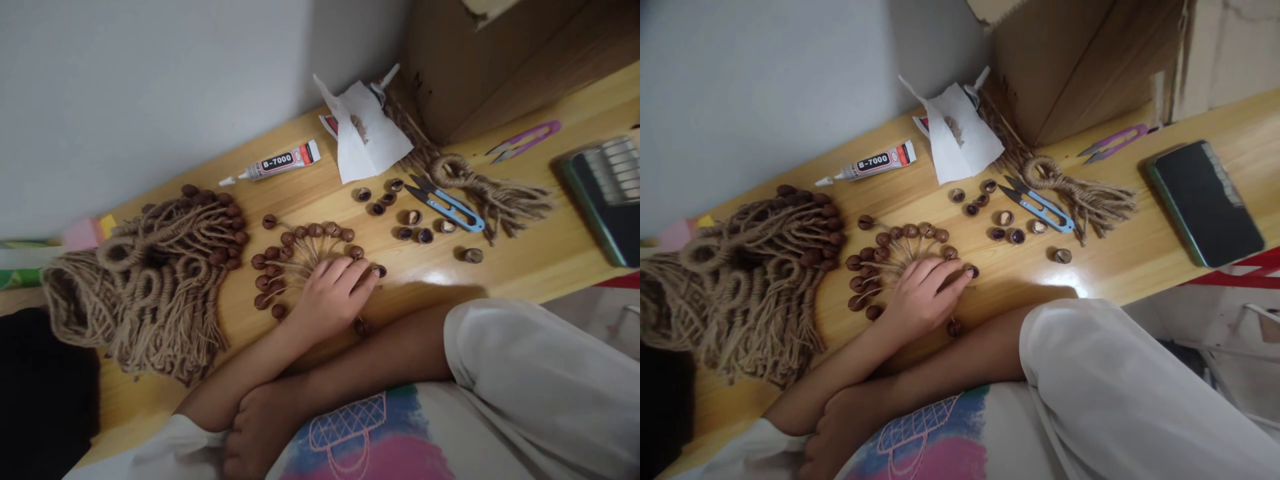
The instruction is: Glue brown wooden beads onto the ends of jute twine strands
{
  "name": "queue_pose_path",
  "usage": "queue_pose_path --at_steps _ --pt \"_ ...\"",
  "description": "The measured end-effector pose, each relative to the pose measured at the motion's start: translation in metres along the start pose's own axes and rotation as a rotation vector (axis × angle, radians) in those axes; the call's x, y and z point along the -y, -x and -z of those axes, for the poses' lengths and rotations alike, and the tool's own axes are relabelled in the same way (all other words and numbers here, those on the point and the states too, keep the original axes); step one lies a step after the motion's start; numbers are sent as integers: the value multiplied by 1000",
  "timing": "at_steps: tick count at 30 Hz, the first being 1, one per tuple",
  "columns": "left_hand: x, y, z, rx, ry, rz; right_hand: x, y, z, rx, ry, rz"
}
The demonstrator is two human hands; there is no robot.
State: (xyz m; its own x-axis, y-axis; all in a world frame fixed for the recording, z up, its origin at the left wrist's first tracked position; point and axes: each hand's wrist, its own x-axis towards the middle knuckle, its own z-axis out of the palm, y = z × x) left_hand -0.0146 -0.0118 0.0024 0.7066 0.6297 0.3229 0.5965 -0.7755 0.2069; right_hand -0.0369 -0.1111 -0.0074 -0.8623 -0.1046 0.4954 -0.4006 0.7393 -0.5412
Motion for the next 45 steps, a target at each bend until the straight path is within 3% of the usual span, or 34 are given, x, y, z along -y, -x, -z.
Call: queue_pose_path --at_steps 7,28,37,45 --pt "0 1 0 12 5 1 2 2 4 34 19 -18" --pt "0 1 -1 21 -8 -2 2 2 -3 -52 37 -36" --pt "1 1 0 -30 19 -15 3 1 9 88 37 -34" --pt "0 1 0 -62 28 -16 4 1 13 121 42 -61"
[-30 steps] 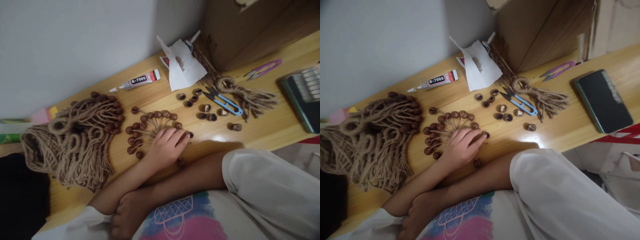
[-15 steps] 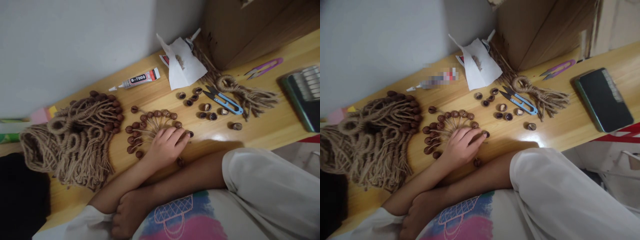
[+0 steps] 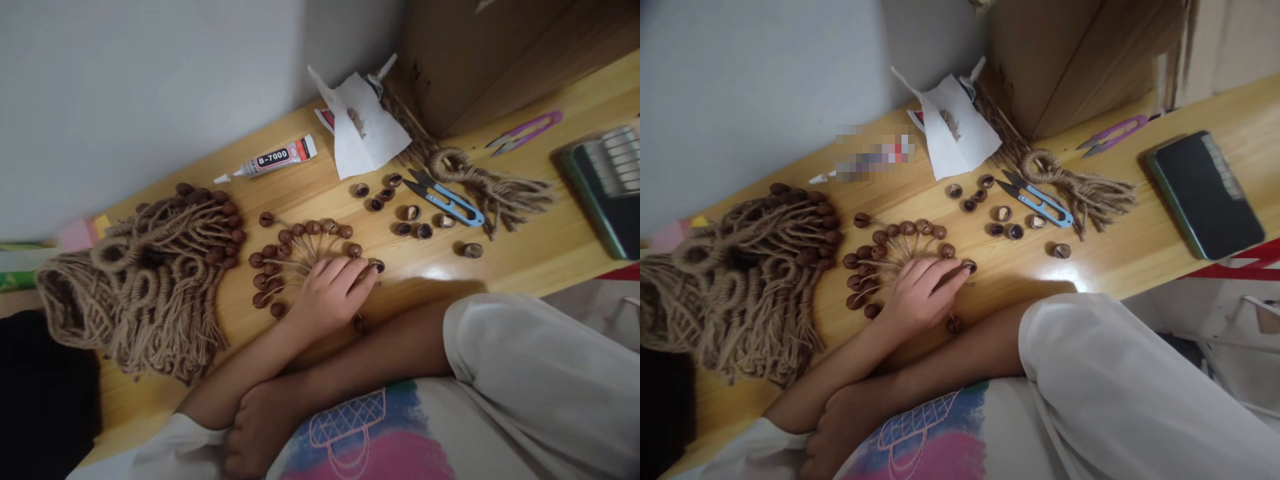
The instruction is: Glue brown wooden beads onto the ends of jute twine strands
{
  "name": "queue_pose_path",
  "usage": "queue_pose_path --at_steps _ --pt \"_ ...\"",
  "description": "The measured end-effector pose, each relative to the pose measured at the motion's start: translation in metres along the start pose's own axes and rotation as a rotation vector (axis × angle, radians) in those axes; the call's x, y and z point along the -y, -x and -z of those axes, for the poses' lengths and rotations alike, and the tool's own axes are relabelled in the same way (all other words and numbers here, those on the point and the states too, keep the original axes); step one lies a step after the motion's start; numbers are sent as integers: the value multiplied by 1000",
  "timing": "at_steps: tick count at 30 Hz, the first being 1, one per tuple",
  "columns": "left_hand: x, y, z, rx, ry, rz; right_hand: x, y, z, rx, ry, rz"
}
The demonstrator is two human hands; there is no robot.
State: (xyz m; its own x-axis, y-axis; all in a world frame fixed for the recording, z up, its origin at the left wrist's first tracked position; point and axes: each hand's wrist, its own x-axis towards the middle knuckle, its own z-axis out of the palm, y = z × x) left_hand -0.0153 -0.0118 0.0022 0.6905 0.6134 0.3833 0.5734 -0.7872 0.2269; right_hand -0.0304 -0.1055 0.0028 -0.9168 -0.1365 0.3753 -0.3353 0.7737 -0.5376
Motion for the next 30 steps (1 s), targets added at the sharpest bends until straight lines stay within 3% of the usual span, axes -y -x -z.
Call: queue_pose_path --at_steps 14,30 --pt "0 1 1 25 25 5 -1 1 11 60 -18 10" --pt "0 -1 1 16 11 14 0 0 -4 -47 -12 13"
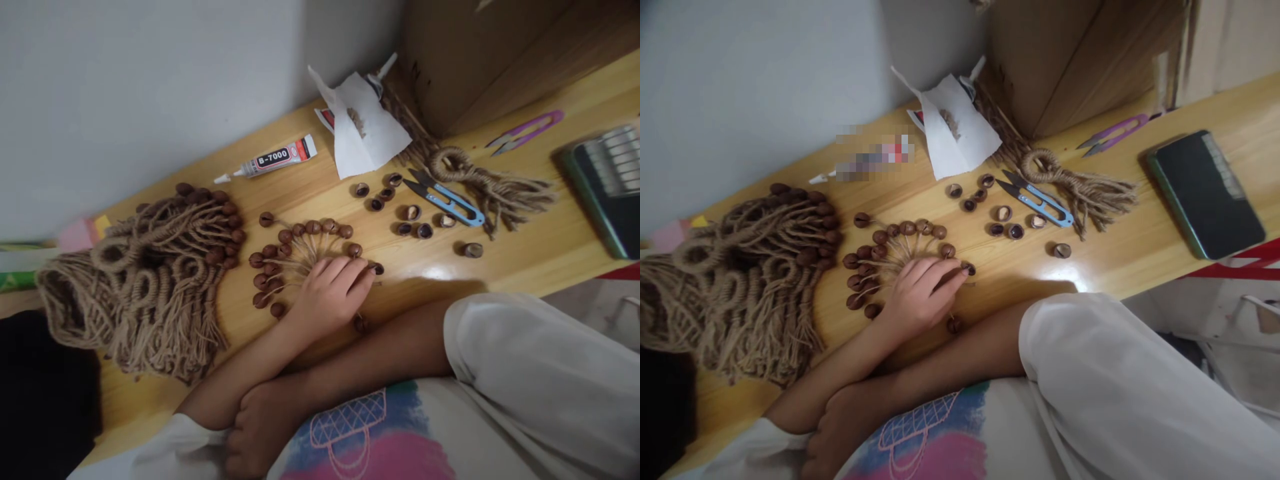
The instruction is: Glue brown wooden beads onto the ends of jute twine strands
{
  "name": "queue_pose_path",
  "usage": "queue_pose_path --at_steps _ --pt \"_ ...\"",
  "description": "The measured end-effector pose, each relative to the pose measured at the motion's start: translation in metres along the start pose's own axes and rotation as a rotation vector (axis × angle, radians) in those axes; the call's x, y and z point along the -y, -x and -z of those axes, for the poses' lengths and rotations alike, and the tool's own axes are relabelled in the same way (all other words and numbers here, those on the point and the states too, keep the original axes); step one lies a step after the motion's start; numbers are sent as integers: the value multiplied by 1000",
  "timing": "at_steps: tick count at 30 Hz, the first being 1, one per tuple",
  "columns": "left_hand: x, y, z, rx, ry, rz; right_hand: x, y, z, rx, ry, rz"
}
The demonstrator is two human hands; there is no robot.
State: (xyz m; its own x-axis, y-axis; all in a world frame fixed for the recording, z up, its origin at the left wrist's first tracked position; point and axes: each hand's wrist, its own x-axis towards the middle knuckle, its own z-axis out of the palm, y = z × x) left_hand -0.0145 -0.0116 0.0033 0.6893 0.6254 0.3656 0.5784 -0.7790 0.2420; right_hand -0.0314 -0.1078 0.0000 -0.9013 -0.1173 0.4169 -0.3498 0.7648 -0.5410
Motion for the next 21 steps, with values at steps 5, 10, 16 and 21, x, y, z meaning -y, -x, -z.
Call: queue_pose_path --at_steps 5,10,16,21 --pt "0 0 0 -2 0 5 0 0 -2 -17 15 -10" --pt "0 1 0 7 1 4 -1 1 4 11 4 -6" --pt "0 1 0 12 -13 6 0 -1 6 36 -5 -8" --pt "0 1 0 10 -13 9 0 0 -2 -23 -2 -2"
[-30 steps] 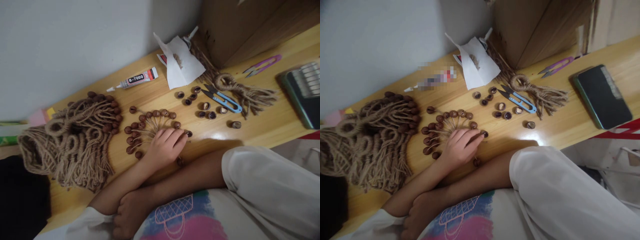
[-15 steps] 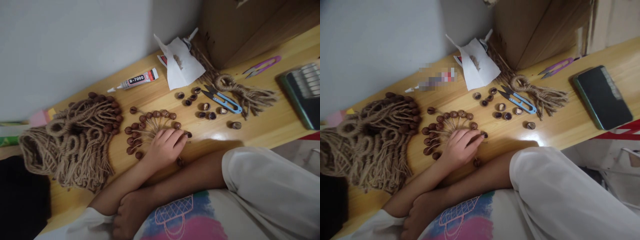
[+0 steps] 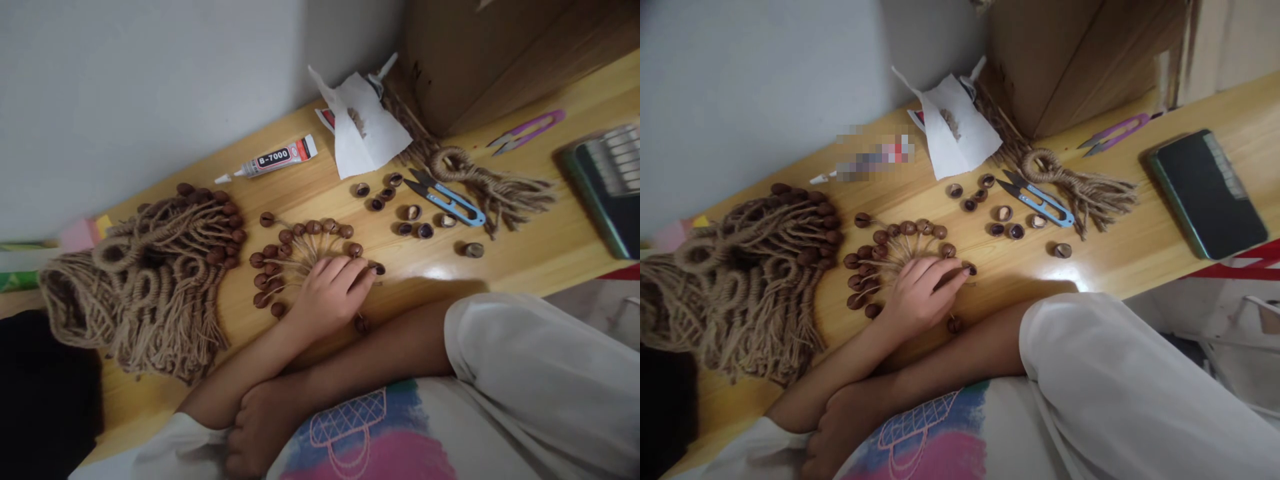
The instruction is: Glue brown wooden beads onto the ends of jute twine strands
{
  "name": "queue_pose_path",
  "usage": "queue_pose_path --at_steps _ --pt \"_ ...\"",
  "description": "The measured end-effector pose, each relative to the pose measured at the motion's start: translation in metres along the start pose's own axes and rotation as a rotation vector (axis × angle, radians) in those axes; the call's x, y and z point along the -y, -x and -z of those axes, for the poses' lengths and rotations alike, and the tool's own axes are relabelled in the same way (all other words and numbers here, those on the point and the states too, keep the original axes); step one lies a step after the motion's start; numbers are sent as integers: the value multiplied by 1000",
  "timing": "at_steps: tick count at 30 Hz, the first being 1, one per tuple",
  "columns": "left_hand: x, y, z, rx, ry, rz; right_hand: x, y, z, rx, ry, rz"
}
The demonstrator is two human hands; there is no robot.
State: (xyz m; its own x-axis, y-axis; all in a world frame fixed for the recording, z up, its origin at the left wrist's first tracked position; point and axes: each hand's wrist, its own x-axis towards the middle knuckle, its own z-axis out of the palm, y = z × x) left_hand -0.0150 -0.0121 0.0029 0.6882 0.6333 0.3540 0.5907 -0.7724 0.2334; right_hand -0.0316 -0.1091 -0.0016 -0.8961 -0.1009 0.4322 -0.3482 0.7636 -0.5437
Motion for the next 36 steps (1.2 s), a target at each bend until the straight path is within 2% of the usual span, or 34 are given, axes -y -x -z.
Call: queue_pose_path --at_steps 4,9,15,27,32,36 --pt "0 -1 1 -5 2 -3 0 2 -6 -95 3 14" --pt "0 -1 2 -30 15 -9 -1 1 -8 -94 3 13" --pt "0 -1 2 -40 33 -3 -1 -1 5 22 -24 -5" --pt "0 -1 2 -11 25 10 -2 0 18 136 -34 -9" --pt "0 -1 2 -4 43 18 -2 1 14 109 -36 5" --pt "1 0 1 -3 46 15 -3 0 5 4 -43 25"
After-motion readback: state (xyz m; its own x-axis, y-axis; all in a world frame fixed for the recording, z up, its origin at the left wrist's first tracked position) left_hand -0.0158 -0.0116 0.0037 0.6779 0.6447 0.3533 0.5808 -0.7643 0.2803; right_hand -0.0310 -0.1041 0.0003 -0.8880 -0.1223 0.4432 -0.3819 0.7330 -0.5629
